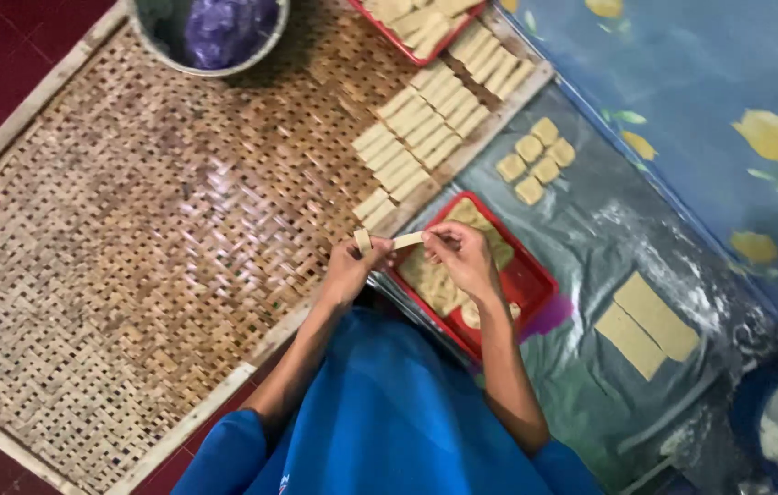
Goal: Fold and shape rectangular pieces of dough for baking.
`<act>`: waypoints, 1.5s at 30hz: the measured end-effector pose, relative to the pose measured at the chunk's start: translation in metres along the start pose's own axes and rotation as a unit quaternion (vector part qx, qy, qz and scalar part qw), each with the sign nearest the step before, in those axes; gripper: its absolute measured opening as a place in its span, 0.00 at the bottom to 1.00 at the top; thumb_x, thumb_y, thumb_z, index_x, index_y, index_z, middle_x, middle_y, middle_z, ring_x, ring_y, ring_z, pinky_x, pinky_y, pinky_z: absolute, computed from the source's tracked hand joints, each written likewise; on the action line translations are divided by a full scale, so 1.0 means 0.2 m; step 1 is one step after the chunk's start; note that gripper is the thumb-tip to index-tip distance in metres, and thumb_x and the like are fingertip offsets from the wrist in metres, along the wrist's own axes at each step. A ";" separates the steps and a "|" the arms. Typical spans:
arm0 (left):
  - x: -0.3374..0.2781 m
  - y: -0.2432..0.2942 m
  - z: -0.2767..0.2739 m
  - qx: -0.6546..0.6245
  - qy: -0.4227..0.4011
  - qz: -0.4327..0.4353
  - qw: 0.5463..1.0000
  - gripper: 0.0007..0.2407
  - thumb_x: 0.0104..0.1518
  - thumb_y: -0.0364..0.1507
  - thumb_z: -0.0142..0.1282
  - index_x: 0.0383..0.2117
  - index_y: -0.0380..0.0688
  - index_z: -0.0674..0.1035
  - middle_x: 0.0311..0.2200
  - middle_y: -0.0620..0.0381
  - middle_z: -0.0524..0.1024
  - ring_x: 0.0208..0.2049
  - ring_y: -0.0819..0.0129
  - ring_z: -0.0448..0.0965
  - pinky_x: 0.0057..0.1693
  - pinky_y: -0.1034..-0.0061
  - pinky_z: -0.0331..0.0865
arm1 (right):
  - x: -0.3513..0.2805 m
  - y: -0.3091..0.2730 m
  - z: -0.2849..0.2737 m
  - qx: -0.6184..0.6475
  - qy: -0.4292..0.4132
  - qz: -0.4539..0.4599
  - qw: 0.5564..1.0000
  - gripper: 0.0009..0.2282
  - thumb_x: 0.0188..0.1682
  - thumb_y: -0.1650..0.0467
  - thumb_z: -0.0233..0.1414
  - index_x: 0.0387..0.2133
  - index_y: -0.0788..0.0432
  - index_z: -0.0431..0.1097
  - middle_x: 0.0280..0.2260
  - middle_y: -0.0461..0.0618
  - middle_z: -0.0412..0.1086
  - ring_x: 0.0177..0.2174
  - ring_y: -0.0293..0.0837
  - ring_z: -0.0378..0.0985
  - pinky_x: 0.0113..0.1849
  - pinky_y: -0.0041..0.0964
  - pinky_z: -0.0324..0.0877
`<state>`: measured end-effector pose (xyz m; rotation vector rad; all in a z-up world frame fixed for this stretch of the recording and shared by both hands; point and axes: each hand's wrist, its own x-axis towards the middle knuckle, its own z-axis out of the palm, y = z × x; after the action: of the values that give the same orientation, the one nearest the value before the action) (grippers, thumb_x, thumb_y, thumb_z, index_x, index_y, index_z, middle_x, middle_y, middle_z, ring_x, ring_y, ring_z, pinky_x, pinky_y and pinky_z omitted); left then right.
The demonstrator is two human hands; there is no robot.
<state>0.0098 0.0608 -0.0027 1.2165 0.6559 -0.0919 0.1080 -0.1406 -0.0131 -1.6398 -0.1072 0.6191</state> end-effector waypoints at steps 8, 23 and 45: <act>0.14 0.10 -0.29 -0.024 0.007 0.027 0.999 0.08 0.53 0.25 0.69 0.37 0.37 0.85 0.24 0.51 0.82 0.26 0.71 0.81 0.36 0.80 0.77 | 0.26 -0.08 0.27 0.012 -0.015 0.032 0.999 0.11 0.51 0.73 0.60 0.42 0.71 0.74 0.30 0.65 0.76 0.25 0.49 0.83 0.27 0.40 0.81; 0.28 0.06 -0.36 -0.215 0.012 0.068 0.974 0.10 0.56 0.23 0.56 0.40 0.28 0.82 0.34 0.39 0.83 0.32 0.55 0.87 0.40 0.70 0.83 | 0.41 -0.22 0.40 0.017 -0.092 -0.017 0.995 0.07 0.50 0.76 0.56 0.40 0.69 0.76 0.33 0.59 0.76 0.34 0.46 0.83 0.37 0.40 0.81; 0.50 -0.15 -0.25 0.172 0.189 0.115 0.960 0.05 0.49 0.27 0.70 0.30 0.44 0.85 0.22 0.56 0.83 0.26 0.71 0.82 0.36 0.76 0.74 | 0.67 0.12 0.46 -0.258 0.052 -0.111 0.958 0.04 0.44 0.76 0.61 0.31 0.58 0.79 0.30 0.54 0.79 0.33 0.52 0.84 0.35 0.39 0.79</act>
<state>0.0580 0.1217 -0.0894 1.6605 0.8463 0.2376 0.1744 -0.0076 -0.0839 -2.1220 -0.3980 0.3446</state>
